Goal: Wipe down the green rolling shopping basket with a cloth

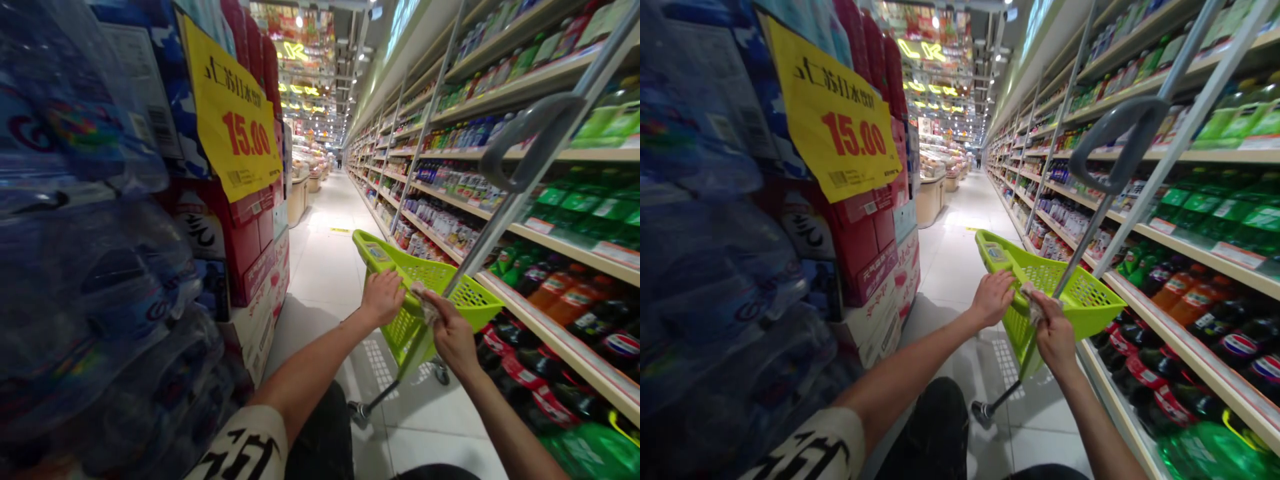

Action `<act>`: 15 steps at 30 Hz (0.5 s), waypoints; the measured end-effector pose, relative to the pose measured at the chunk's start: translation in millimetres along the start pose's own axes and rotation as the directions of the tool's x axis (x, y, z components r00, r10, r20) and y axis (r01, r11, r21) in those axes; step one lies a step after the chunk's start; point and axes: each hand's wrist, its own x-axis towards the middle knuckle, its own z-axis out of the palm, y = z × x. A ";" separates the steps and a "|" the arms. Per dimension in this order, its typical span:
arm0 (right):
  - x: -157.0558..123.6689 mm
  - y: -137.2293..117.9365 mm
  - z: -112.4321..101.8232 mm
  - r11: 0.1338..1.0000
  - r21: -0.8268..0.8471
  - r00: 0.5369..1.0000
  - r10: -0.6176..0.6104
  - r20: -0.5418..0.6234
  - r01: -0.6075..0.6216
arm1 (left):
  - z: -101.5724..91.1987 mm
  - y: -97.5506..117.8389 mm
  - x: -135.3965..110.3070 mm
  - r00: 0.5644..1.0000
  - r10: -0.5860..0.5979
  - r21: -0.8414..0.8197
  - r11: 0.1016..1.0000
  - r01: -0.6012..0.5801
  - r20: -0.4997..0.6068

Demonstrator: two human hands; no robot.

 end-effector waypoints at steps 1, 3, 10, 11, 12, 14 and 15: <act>0.0 -3.5 -0.6 0.999 0.012 0.999 -0.032 0.015 0.032 | -1.9 0.5 -1.6 1.000 -0.002 0.002 1.000 0.002 -0.007; 0.3 -10.7 0.2 0.993 0.033 0.993 -0.113 0.041 0.112 | -6.3 1.1 -4.7 1.000 0.012 0.003 1.000 -0.012 -0.010; 16.8 12.4 -3.5 0.994 -0.077 0.997 0.078 0.010 -0.077 | -14.5 6.4 -12.3 1.000 -0.011 -0.104 0.995 0.010 -0.016; 21.1 16.8 -5.5 0.986 -0.082 0.989 0.146 0.021 -0.144 | -13.4 9.9 -12.5 1.000 -0.011 -0.138 0.990 0.010 -0.009; 25.6 18.7 -7.1 0.978 -0.064 0.979 0.202 0.023 -0.201 | -11.9 14.4 -12.1 1.000 -0.008 -0.180 0.984 0.007 0.000; 34.8 13.6 -8.7 0.952 0.062 0.954 0.300 -0.005 -0.299 | -8.4 26.0 -8.7 1.000 -0.003 -0.289 0.957 0.009 0.020; 39.0 7.2 -8.7 0.923 0.175 0.937 0.349 -0.013 -0.342 | -6.6 32.4 -5.8 0.999 -0.006 -0.351 0.936 0.017 0.032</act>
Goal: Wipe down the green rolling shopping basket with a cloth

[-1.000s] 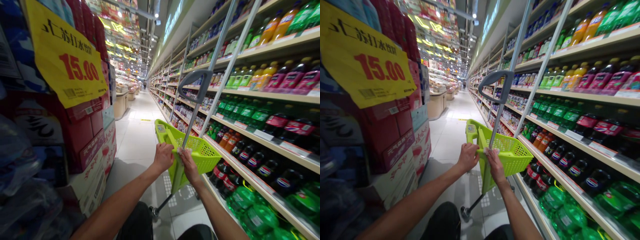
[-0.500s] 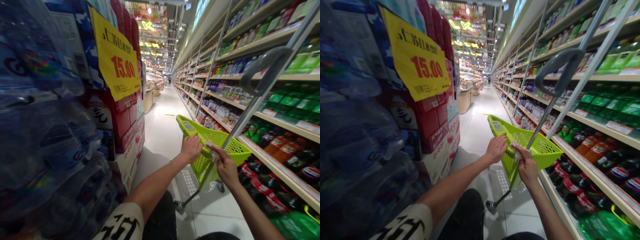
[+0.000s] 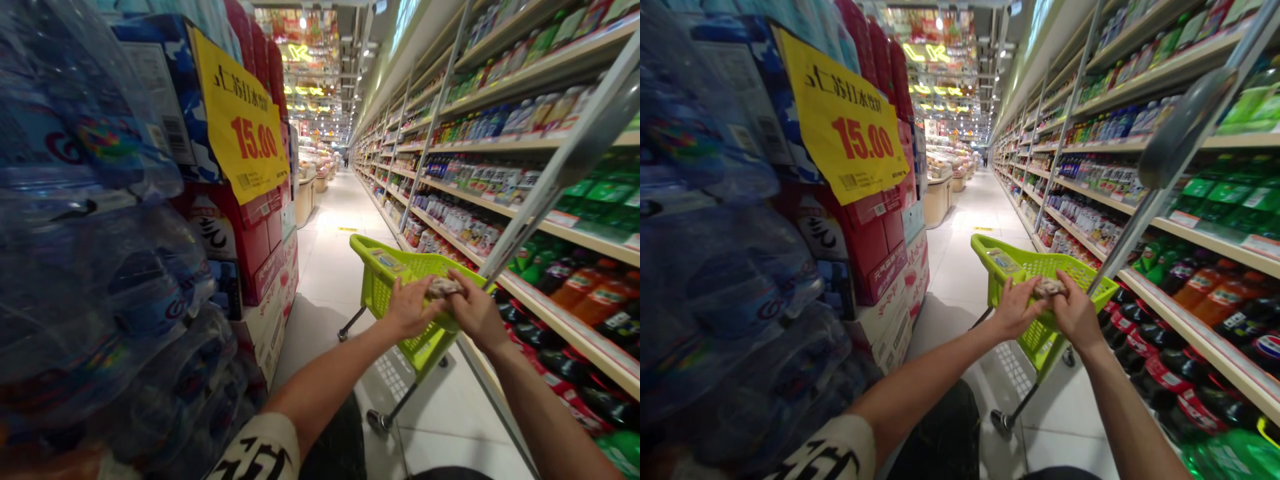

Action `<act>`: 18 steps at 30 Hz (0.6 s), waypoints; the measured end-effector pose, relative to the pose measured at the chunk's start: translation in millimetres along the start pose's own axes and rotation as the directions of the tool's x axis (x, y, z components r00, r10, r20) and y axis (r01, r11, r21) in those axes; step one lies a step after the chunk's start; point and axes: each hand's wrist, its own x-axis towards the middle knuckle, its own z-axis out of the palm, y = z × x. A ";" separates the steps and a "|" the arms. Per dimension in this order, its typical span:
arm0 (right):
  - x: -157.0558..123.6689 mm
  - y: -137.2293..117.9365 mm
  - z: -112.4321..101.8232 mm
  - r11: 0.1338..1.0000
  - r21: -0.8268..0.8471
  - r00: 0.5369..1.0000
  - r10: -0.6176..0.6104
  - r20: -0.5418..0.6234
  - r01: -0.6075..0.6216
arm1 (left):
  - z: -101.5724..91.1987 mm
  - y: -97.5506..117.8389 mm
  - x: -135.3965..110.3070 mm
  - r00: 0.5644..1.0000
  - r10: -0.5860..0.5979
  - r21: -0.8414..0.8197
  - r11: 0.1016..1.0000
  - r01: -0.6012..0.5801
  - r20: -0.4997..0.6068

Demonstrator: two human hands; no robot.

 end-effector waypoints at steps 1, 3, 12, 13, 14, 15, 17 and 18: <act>0.5 -8.4 1.8 0.989 0.137 0.998 0.055 0.009 -0.056 | 3.7 5.3 3.5 1.000 0.002 -0.062 0.998 -0.001 0.013; -1.5 -24.3 5.0 0.907 0.385 0.985 0.139 0.106 -0.169 | 10.2 13.6 11.2 0.998 0.051 -0.140 0.989 -0.046 0.031; -35.1 -8.4 -4.8 0.991 -0.134 0.991 -0.037 -0.132 0.019 | -2.6 -14.7 27.2 0.959 0.279 0.212 0.936 -0.281 0.039; -37.4 -4.2 -6.4 0.978 -0.209 0.989 -0.037 -0.143 0.006 | -4.2 -16.1 27.3 0.958 0.284 0.246 0.926 -0.285 0.040; -38.9 -1.1 -7.9 0.960 -0.281 0.989 -0.027 -0.146 -0.015 | -3.1 -15.1 27.0 0.952 0.302 0.267 0.915 -0.304 0.049; -39.7 1.1 -9.4 0.942 -0.334 0.990 -0.009 -0.141 -0.039 | 0.6 -11.8 26.1 0.935 0.345 0.275 0.894 -0.353 0.079; -39.5 4.1 -12.5 0.926 -0.372 0.991 0.016 -0.133 -0.065 | 14.1 -1.0 23.4 0.881 0.445 0.274 0.837 -0.473 0.160; -38.9 5.7 -14.2 0.924 -0.378 0.991 0.004 -0.137 -0.055 | 21.5 4.2 22.1 0.856 0.480 0.276 0.810 -0.517 0.194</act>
